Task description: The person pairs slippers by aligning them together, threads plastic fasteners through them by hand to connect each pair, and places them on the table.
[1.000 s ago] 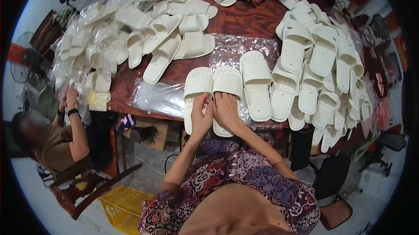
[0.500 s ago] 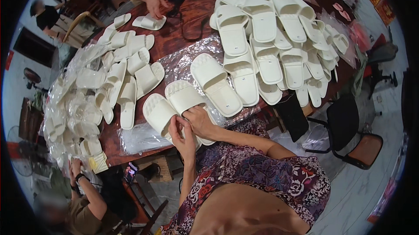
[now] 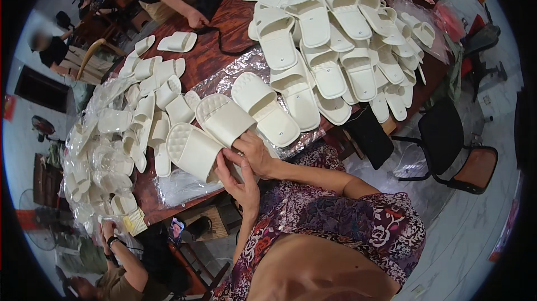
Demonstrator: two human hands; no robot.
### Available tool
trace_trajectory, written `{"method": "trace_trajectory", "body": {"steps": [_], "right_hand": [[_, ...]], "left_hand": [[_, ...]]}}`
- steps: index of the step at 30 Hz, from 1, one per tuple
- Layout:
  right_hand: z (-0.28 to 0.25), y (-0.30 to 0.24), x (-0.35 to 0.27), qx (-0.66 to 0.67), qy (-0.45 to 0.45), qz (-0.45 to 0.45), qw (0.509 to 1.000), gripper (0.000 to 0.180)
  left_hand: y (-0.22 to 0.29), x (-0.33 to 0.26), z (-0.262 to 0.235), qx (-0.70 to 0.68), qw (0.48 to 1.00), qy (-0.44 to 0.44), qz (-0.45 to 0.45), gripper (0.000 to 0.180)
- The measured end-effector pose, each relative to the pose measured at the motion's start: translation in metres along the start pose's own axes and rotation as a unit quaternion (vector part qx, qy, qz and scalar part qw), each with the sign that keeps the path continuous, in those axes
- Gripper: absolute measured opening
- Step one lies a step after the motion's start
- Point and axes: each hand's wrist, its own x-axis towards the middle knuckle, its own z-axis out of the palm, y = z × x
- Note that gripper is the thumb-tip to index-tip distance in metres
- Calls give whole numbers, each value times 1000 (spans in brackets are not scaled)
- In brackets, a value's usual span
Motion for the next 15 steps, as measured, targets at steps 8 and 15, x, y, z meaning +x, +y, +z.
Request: {"method": "trace_trajectory", "body": {"steps": [8, 15], "right_hand": [[-13, 7, 0, -12, 24, -24, 999, 25], [-35, 13, 4, -32, 33, -20, 999, 26]], "left_hand": [[-2, -2, 11, -22, 999, -27, 17, 59], [9, -1, 27, -17, 997, -56, 40, 62]]}}
